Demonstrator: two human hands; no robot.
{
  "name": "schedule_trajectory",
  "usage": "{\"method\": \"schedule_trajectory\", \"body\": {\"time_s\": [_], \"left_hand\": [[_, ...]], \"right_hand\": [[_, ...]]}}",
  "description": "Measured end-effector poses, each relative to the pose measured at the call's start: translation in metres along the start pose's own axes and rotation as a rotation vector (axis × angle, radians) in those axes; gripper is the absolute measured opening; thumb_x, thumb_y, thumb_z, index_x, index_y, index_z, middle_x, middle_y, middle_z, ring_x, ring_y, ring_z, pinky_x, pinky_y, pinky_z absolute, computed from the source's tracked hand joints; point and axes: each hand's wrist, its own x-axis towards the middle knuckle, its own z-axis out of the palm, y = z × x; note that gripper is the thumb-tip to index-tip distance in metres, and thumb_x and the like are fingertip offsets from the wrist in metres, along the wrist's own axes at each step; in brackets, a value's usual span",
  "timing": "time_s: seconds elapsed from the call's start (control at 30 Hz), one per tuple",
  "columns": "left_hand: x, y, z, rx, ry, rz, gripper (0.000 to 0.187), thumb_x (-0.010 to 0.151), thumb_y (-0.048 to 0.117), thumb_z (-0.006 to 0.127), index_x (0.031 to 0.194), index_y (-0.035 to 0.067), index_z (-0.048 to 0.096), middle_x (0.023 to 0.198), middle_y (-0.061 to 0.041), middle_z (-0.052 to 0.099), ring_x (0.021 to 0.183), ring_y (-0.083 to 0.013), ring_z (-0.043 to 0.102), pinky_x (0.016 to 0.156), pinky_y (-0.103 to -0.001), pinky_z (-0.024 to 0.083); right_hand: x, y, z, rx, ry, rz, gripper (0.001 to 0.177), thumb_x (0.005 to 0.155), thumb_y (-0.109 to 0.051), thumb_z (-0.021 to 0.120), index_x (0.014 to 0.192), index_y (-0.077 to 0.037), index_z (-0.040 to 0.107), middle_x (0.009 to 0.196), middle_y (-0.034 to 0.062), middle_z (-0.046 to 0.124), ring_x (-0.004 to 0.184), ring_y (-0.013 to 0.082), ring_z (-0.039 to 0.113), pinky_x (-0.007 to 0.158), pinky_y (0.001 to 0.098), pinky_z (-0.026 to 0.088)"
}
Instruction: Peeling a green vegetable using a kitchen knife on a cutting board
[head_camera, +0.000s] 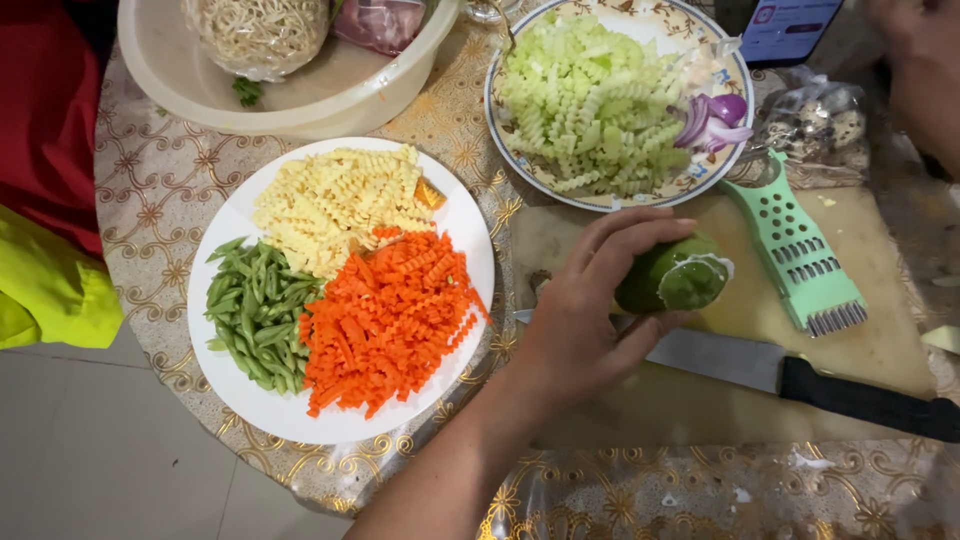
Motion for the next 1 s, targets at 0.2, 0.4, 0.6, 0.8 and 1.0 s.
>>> {"method": "schedule_trajectory", "body": {"time_s": [0.2, 0.4, 0.6, 0.8, 1.0], "left_hand": [[-0.001, -0.002, 0.000, 0.015, -0.003, 0.000, 0.045, 0.079, 0.014, 0.058, 0.119, 0.018, 0.039, 0.124, -0.007, 0.042, 0.120, -0.0250, 0.045, 0.101, -0.036, 0.039], [-0.001, -0.003, 0.000, 0.017, 0.027, 0.041, 0.043, 0.079, 0.015, 0.059, 0.117, 0.013, 0.040, 0.120, -0.010, 0.043, 0.117, -0.0247, 0.044, 0.102, -0.035, 0.036], [-0.001, 0.001, -0.001, 0.036, 0.070, 0.057, 0.039, 0.079, 0.015, 0.058, 0.114, 0.012, 0.042, 0.117, -0.009, 0.045, 0.114, -0.0242, 0.046, 0.099, -0.034, 0.037], [-0.001, 0.000, -0.002, 0.030, 0.075, 0.057, 0.041, 0.078, 0.015, 0.059, 0.115, 0.011, 0.042, 0.118, -0.011, 0.045, 0.115, -0.0254, 0.045, 0.099, -0.035, 0.038], [-0.001, -0.003, -0.001, 0.064, 0.055, 0.043, 0.041, 0.078, 0.017, 0.059, 0.115, 0.014, 0.041, 0.118, -0.010, 0.045, 0.114, -0.0260, 0.046, 0.097, -0.035, 0.038]], "right_hand": [[0.009, -0.054, -0.067, 0.726, -0.085, 0.639, 0.046, 0.124, -0.028, 0.059, 0.093, 0.000, 0.042, 0.078, 0.0123, 0.040, 0.067, 0.0236, 0.038, 0.061, 0.0389, 0.030], [0.051, -0.146, -0.207, 0.793, -0.462, 0.944, 0.046, 0.101, -0.040, 0.049, 0.072, -0.004, 0.053, 0.054, 0.0103, 0.053, 0.043, 0.0200, 0.047, 0.045, 0.0349, 0.033], [0.005, -0.149, -0.173, 0.451, -0.094, 0.053, 0.045, 0.072, -0.002, 0.066, 0.116, -0.003, 0.057, 0.085, 0.0185, 0.057, 0.073, 0.0293, 0.052, 0.056, 0.0344, 0.044], [0.038, -0.117, -0.164, 0.286, -0.367, 0.438, 0.053, 0.088, -0.007, 0.047, 0.138, 0.001, 0.033, 0.097, 0.0285, 0.043, 0.085, 0.0388, 0.043, 0.065, 0.0457, 0.041], [0.051, -0.062, -0.088, 0.011, -0.514, 0.428, 0.051, 0.096, -0.032, 0.033, 0.142, -0.012, 0.025, 0.109, 0.0238, 0.047, 0.099, 0.0341, 0.038, 0.069, 0.0434, 0.046]]}}
